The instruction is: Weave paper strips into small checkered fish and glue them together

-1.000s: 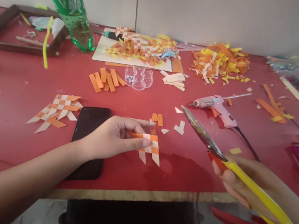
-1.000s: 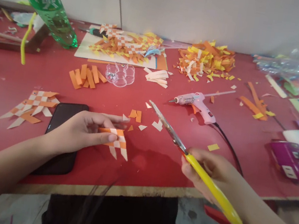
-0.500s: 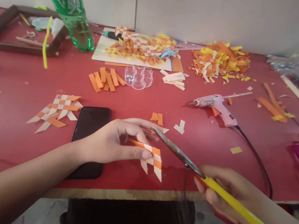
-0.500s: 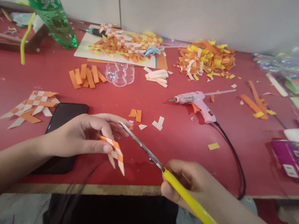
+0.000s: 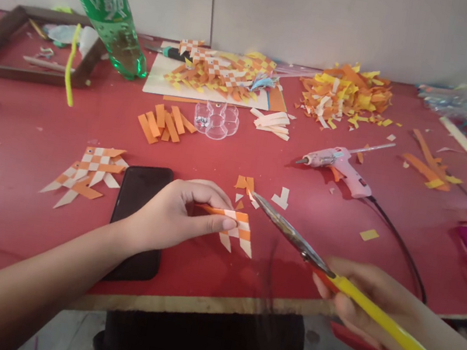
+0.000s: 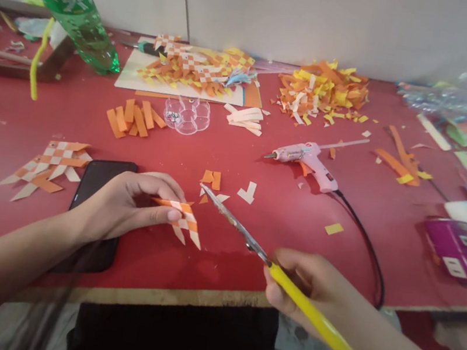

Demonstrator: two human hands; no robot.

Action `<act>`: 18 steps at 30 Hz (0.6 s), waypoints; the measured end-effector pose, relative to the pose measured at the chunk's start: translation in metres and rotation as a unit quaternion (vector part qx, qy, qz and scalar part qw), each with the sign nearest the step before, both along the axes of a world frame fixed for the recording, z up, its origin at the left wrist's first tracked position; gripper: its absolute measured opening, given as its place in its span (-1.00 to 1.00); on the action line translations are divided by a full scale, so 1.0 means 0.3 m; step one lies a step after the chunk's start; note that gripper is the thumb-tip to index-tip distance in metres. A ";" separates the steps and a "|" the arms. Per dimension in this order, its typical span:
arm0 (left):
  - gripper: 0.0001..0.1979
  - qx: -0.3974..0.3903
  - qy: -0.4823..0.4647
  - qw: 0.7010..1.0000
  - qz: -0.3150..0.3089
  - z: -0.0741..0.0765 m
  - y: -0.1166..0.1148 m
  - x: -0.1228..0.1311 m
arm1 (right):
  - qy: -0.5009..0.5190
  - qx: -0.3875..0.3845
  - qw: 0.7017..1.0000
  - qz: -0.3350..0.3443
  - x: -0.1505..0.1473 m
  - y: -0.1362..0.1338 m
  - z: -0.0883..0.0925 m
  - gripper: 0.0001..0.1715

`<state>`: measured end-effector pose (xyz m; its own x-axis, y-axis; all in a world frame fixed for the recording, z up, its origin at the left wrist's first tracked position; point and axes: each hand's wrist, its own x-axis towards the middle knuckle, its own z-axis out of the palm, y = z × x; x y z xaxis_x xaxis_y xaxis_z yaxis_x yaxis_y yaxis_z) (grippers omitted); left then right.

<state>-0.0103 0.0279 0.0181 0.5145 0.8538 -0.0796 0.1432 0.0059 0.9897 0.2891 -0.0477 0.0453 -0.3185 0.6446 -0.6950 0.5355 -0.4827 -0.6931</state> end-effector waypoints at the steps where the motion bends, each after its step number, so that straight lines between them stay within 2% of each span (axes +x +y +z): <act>1: -0.86 -0.003 0.001 1.000 0.002 0.000 -0.002 -0.001 | -0.018 -0.001 1.000 -0.016 -0.005 -0.001 0.014 -0.25; 4: -0.87 -0.017 -0.015 1.000 -0.009 -0.001 -0.007 -0.005 | -0.035 -0.007 0.999 -0.022 -0.011 -0.008 0.032 -0.22; 10: -0.96 -0.016 -0.060 0.997 -0.036 0.001 -0.012 -0.004 | -0.033 -0.029 0.998 0.037 -0.009 -0.025 -0.022 -0.23; 13: -0.98 -0.043 -0.086 0.995 -0.037 0.006 -0.011 0.000 | -0.039 -0.039 0.998 0.039 -0.014 -0.025 -0.030 -0.29; 18: -0.93 -0.039 -0.049 0.998 -0.007 0.011 -0.005 -0.001 | -0.013 -0.009 1.000 0.006 -0.004 -0.022 -0.024 -0.38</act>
